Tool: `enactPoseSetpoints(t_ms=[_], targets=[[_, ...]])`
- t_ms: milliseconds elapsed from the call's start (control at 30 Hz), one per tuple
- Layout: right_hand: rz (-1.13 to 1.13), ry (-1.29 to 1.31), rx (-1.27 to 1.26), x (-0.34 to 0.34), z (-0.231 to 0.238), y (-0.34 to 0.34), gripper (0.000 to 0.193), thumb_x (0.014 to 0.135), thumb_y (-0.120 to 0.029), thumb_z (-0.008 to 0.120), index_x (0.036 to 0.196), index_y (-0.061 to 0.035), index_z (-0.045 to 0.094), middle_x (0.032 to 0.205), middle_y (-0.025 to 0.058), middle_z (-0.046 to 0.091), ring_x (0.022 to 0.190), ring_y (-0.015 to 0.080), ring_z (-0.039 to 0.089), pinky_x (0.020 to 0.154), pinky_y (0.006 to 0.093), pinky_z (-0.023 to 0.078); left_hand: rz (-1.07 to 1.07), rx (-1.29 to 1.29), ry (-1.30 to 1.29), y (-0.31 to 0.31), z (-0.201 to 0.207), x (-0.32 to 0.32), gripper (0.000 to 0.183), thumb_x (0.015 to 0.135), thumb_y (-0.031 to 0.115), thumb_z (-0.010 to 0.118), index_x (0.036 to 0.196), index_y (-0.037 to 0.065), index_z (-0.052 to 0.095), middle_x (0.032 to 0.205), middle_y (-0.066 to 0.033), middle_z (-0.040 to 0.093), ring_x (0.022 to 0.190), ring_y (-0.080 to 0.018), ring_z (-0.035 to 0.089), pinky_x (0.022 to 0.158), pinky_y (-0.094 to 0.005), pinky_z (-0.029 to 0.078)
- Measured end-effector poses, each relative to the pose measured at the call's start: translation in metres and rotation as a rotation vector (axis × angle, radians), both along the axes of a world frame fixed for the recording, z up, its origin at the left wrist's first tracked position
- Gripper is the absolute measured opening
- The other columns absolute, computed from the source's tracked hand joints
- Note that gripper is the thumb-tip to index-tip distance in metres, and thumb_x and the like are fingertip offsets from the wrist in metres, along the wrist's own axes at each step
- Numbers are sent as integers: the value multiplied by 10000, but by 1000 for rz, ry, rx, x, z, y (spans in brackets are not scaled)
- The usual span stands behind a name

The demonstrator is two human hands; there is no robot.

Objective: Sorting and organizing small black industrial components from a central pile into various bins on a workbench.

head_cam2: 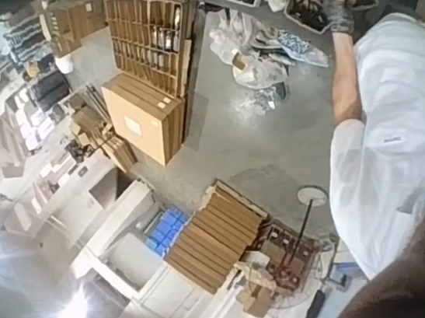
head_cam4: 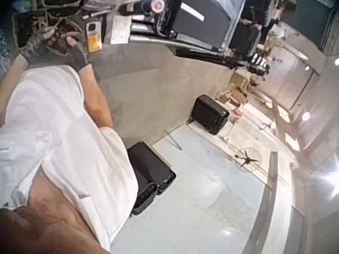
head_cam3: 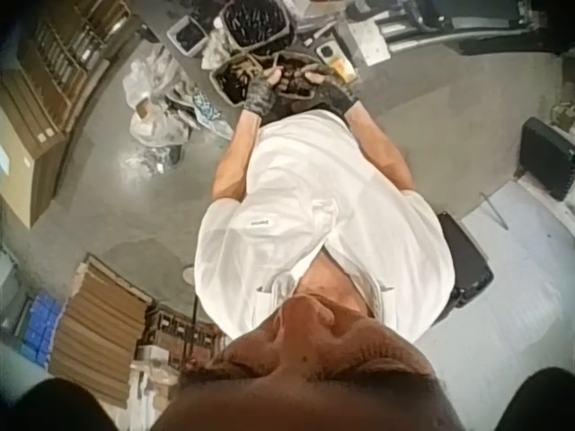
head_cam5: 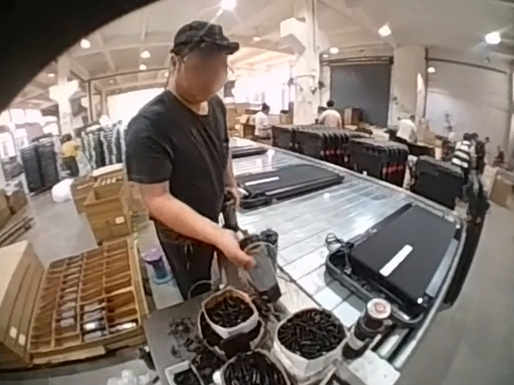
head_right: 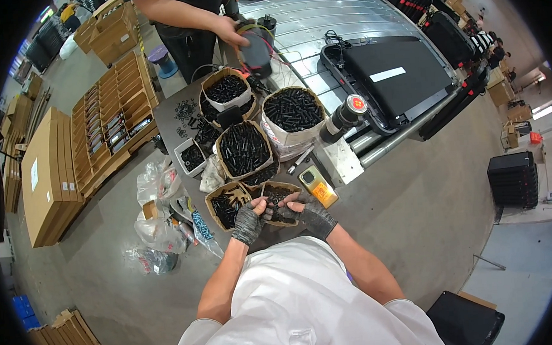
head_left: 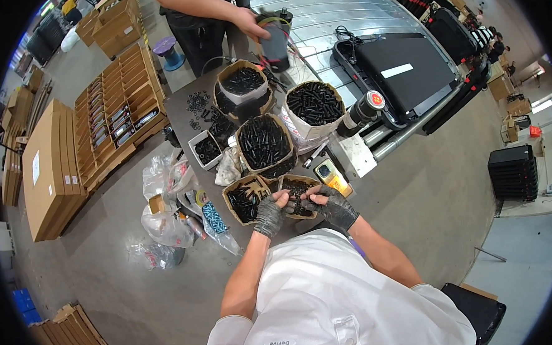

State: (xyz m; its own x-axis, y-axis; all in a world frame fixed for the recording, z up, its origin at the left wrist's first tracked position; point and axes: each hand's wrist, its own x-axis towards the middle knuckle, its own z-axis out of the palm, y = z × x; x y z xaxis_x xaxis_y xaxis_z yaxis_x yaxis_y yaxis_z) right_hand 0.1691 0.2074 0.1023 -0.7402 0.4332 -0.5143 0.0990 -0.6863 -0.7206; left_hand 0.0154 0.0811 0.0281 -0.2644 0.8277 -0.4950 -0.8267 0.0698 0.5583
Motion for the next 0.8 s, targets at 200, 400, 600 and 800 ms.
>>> enactPoseSetpoints(t_ms=[200, 400, 600, 800], targets=[[114, -73, 276, 6, -20, 9, 167, 853, -64, 602, 1013, -33, 572, 993, 44, 584, 940, 148, 554, 838, 265, 474, 13, 9, 81, 3, 3, 3, 274, 883, 166, 648, 1109, 17, 607, 944, -86, 667, 777, -154, 637, 705, -260, 523], [17, -117, 331, 2, -28, 5, 159, 856, -50, 600, 1008, -45, 555, 967, 28, 566, 893, 123, 552, 798, 258, 479, 32, -13, 238, 6, 8, 4, 263, 879, 166, 650, 1085, 4, 627, 951, -95, 676, 830, -163, 634, 763, -275, 512], [-191, -52, -53, -7, -12, -4, 143, 847, -25, 625, 963, -75, 557, 944, 27, 592, 856, 144, 590, 764, 261, 501, 23, -59, 427, 7, 14, 4, 245, 869, 165, 656, 1057, 8, 654, 943, -77, 683, 847, -148, 617, 803, -279, 485], [-258, -57, -24, -11, -25, -10, 145, 839, -21, 635, 947, -82, 561, 906, 23, 608, 830, 132, 588, 714, 255, 491, 43, -77, 475, 9, 19, 7, 252, 859, 183, 672, 1051, 19, 669, 922, -42, 678, 805, -114, 602, 752, -254, 484]])
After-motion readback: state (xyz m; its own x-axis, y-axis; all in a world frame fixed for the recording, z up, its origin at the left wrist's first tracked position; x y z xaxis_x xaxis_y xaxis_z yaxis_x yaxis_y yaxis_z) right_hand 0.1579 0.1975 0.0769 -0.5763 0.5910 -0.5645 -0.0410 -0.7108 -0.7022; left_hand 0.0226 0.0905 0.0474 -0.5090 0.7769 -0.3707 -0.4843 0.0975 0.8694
